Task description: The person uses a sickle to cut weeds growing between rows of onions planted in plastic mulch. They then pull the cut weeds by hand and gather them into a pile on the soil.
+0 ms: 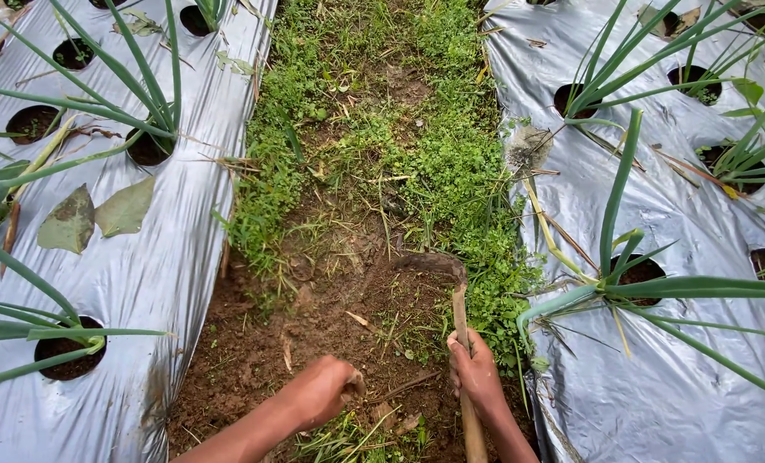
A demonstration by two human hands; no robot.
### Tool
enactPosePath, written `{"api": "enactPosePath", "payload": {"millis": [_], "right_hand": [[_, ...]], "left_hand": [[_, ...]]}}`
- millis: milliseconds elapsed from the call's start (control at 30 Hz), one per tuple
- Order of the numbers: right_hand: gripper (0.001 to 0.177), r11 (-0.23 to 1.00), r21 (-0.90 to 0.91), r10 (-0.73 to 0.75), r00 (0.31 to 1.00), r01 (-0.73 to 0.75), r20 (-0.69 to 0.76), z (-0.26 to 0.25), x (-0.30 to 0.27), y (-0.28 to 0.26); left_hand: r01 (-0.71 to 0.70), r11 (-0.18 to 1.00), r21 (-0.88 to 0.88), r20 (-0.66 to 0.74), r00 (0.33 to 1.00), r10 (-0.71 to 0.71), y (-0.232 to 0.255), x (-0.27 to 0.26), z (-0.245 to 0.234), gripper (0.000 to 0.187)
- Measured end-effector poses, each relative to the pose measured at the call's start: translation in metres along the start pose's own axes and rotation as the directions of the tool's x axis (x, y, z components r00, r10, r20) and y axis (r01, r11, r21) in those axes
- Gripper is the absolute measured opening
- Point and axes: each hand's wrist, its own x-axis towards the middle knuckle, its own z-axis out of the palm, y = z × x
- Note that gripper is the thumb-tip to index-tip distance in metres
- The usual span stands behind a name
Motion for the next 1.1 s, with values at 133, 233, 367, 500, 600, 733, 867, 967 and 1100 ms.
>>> {"api": "enactPosePath", "payload": {"millis": [133,233,367,500,600,733,867,967,1100], "right_hand": [[0.011,0.999,-0.042,-0.010,0.998,0.007,-0.063,-0.004,-0.014,-0.001],[0.010,0.998,-0.068,-0.007,0.996,0.001,-0.092,-0.005,-0.021,-0.004],[0.008,0.995,-0.099,-0.028,0.995,0.019,-0.091,-0.005,-0.029,-0.005],[0.009,0.992,-0.126,-0.047,0.991,0.031,-0.129,-0.002,-0.037,-0.013],[0.008,0.992,-0.094,-0.094,0.987,0.082,-0.129,0.002,-0.045,-0.024],[0.010,0.985,-0.159,-0.097,0.981,0.071,-0.165,-0.002,-0.049,-0.029],[0.009,0.971,-0.182,-0.177,0.976,0.153,-0.124,-0.008,-0.048,-0.029],[0.010,0.934,-0.350,-0.114,0.988,0.070,-0.107,-0.008,-0.053,-0.052],[0.015,0.785,-0.619,-0.038,0.994,-0.036,-0.106,0.003,-0.049,-0.093]], "left_hand": [[-0.055,0.991,-0.120,-0.004,0.998,0.055,0.007,0.003,0.001,0.034],[-0.113,0.988,-0.103,-0.006,0.994,0.113,0.012,0.010,-0.001,0.028],[-0.168,0.984,-0.055,0.070,0.983,0.172,0.033,0.000,-0.014,0.035],[-0.064,0.710,-0.701,0.131,0.967,0.216,0.039,0.007,-0.008,0.011],[-0.450,0.773,0.448,0.234,0.893,0.385,0.021,0.024,0.011,0.035],[-0.449,0.868,0.213,0.272,0.880,0.389,0.024,0.024,0.007,0.019],[-0.150,0.969,-0.197,0.344,0.915,0.211,0.030,0.007,-0.008,0.040],[-0.170,0.955,-0.242,0.341,0.907,0.248,0.016,0.018,-0.002,0.066],[-0.164,0.955,-0.248,0.271,0.935,0.231,0.005,0.005,-0.014,0.055]]}}
